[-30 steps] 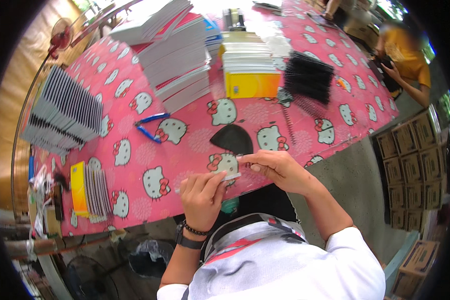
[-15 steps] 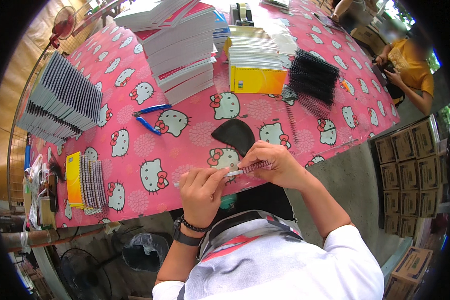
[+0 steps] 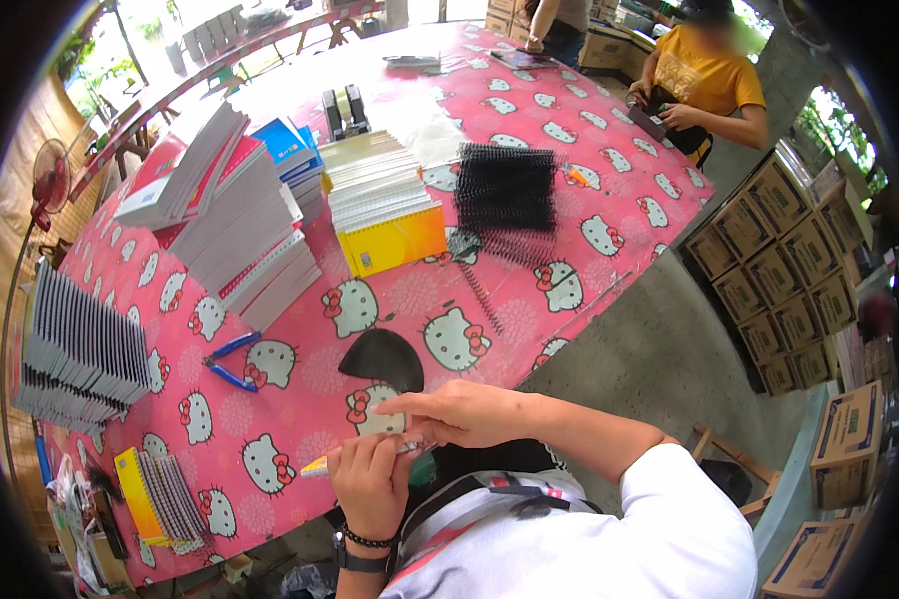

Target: The person inserts a black spiral binding into a yellow notebook cover, then places a stack of white paper sheets inside. They repeat this process for multiple notebooks, stacking the completed units on the table.

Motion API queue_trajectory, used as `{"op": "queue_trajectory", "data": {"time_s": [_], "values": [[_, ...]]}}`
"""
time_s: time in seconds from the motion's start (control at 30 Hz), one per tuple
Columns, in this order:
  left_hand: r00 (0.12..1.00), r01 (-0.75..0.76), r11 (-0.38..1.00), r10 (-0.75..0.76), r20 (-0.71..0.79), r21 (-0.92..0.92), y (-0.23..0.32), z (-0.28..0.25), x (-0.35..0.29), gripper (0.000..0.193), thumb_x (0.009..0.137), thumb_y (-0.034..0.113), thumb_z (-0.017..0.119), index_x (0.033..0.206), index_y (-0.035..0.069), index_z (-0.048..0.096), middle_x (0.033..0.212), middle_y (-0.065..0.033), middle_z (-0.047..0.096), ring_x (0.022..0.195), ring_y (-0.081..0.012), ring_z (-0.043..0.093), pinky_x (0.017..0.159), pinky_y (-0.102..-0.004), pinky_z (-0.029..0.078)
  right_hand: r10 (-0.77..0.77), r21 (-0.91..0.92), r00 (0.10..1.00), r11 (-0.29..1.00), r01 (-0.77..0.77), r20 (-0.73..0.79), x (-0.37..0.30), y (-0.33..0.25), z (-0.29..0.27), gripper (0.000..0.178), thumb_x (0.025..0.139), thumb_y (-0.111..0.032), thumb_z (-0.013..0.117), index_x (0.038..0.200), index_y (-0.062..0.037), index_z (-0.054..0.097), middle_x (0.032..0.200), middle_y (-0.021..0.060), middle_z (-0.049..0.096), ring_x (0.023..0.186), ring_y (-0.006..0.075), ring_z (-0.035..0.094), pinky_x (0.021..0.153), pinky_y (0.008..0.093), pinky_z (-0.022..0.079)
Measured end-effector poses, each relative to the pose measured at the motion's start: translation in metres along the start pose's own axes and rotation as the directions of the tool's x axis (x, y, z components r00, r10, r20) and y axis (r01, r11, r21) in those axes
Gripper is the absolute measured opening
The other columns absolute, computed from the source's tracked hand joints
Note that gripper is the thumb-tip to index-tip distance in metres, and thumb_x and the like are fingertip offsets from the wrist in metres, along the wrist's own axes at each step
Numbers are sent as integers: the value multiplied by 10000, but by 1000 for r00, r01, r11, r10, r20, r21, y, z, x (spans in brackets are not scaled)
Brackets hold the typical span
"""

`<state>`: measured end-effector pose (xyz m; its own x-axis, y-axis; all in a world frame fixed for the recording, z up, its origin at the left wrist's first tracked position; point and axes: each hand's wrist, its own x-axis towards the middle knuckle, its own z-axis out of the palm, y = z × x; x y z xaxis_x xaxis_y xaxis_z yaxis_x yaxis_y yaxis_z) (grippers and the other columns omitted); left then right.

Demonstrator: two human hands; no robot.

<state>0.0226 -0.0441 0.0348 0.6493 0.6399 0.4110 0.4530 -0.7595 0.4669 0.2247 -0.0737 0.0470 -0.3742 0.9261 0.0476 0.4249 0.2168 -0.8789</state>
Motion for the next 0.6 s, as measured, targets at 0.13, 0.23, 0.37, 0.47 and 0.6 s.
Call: {"op": "queue_trajectory", "data": {"time_s": [0.13, 0.23, 0.37, 0.47, 0.6], "values": [[1000, -3, 1000, 3, 17, 13, 2, -3, 2, 178, 760, 174, 689, 892, 77, 620, 886, -46, 618, 846, -249, 561, 767, -380, 377, 92, 29, 993, 995, -94, 71, -1, -3, -13, 487, 914, -201, 591, 1362, -114, 420, 840, 134, 636, 765, 320, 631, 672, 394, 483], [1000, -15, 1000, 15, 5, 0, 2, -3, 2, 183, 777, 195, 684, 908, 84, 621, 898, -47, 622, 847, -247, 564, 770, -377, 378, 174, -5, 977, 985, -175, 124, -3, -4, -22, 471, 924, -270, 584, 1342, -104, 444, 844, 126, 643, 766, 294, 640, 676, 385, 485], [998, -31, 1000, 31, 60, 2, -2, -4, 0, 189, 795, 203, 673, 939, 93, 618, 916, -50, 630, 852, -244, 571, 780, -375, 380, 268, -74, 957, 962, -261, 110, -7, 3, -27, 483, 923, -330, 582, 1325, -94, 460, 848, 116, 649, 766, 263, 648, 682, 379, 489], [1000, -26, 1000, 26, 4, -17, 2, -8, 1, 209, 810, 227, 664, 970, 101, 619, 937, -37, 630, 859, -234, 577, 778, -370, 382, 334, -20, 922, 941, -336, 196, -4, -13, -33, 478, 909, -330, 602, 1301, -86, 478, 835, 115, 649, 770, 261, 646, 673, 375, 486], [998, -64, 997, 65, 22, -32, -5, -6, -3, 228, 827, 257, 656, 986, 99, 615, 959, -32, 630, 870, -231, 583, 784, -363, 382, 116, 2, 976, 993, -118, 183, -9, -9, -31, 352, 896, -303, 620, 1133, -53, 549, 788, 123, 638, 742, 259, 637, 652, 368, 478]]}}
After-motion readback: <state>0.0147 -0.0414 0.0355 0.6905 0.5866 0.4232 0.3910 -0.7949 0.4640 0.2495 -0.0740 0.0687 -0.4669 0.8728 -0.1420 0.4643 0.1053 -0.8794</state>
